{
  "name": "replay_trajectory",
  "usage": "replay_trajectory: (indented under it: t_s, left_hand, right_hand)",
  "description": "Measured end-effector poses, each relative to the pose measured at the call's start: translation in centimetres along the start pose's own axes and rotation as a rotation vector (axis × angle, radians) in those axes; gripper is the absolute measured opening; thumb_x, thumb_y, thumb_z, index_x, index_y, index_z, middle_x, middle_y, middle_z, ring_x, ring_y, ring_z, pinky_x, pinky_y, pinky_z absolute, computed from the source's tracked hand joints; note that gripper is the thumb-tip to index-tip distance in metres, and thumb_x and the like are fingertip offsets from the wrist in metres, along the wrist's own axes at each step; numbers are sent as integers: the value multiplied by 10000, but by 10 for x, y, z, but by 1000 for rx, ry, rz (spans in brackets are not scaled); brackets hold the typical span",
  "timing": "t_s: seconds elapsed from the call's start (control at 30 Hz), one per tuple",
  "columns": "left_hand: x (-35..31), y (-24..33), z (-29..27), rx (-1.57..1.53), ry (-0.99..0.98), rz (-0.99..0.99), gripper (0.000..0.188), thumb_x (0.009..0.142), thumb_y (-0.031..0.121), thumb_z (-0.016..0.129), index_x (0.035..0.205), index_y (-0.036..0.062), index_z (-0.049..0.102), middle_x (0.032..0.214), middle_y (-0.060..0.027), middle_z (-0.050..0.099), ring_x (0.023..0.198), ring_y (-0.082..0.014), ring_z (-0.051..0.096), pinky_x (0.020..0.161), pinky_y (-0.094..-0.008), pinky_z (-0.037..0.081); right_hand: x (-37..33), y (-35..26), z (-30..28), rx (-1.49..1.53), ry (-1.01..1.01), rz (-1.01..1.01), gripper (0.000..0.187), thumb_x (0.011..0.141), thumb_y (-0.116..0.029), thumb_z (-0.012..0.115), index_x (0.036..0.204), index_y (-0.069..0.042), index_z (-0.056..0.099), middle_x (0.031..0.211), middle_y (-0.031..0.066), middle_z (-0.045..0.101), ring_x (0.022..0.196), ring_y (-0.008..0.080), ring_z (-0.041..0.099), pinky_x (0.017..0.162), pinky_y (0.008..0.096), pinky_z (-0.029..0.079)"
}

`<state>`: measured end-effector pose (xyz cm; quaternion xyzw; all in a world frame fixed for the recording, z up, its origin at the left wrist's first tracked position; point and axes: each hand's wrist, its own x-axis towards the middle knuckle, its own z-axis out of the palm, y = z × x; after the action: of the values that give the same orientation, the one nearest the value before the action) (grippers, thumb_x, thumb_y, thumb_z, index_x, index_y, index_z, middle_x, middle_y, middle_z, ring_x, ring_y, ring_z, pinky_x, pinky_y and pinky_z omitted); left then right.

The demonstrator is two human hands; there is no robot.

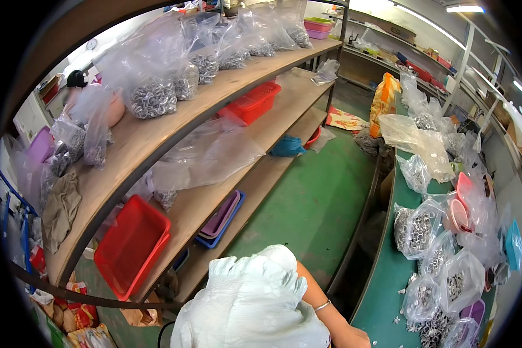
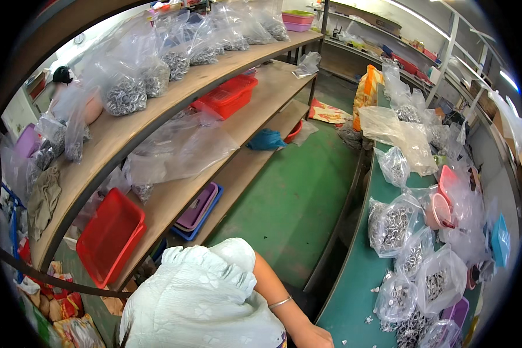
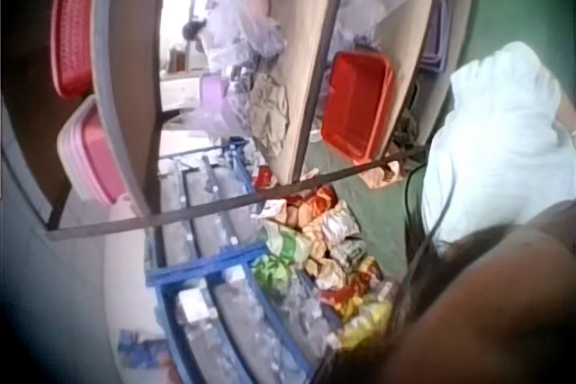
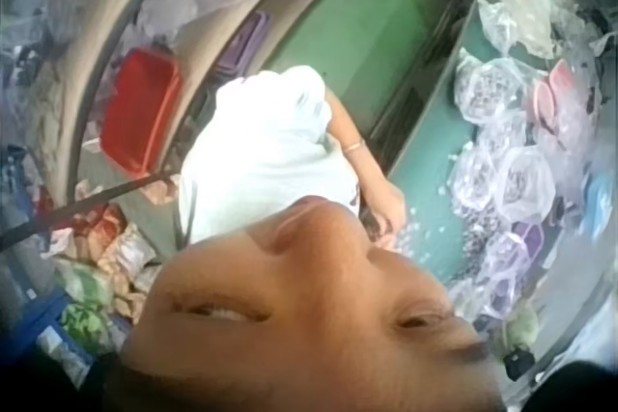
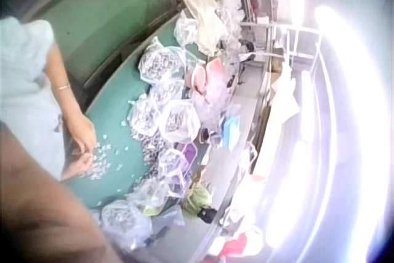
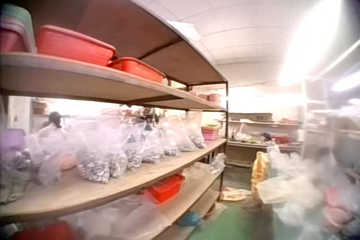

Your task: The person assembles small silver-colored metal jewelry components by hand on a green table. They pick up flower-shaped pieces and circular rings, connect them, and place the assembled units into clear plastic bags. The person repeatedly sorts and handles loose components from piles on the table.

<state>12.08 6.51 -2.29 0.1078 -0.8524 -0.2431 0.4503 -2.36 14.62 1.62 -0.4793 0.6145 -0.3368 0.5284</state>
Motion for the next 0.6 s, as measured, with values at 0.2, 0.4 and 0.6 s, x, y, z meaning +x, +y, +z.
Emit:
replay_trajectory:
  t_s: [0.2,0.4,0.6]
  left_hand:
    - [5,2,-2,-76,40,47,296,906,328,472,934,67,610,839,-125,586,768,-315,563,648,-388,465]
    - [0,-13,10,-197,57,25,321,913,338,449,904,65,619,822,-137,590,770,-332,562,648,-405,457]
    - [1,-26,23,-140,-96,-108,299,901,318,475,875,50,606,822,-158,586,774,-348,559,648,-414,454]
  right_hand:
    - [-1,-2,1,-34,25,-5,280,910,-263,483,974,1,548,825,61,547,724,137,495,624,258,424]
    - [0,-3,-5,-68,60,7,285,904,-270,492,957,3,556,820,65,551,723,139,496,625,259,426]
    - [-3,-5,-10,-83,162,-33,286,889,-273,517,949,-1,583,814,68,560,727,142,503,632,259,429]
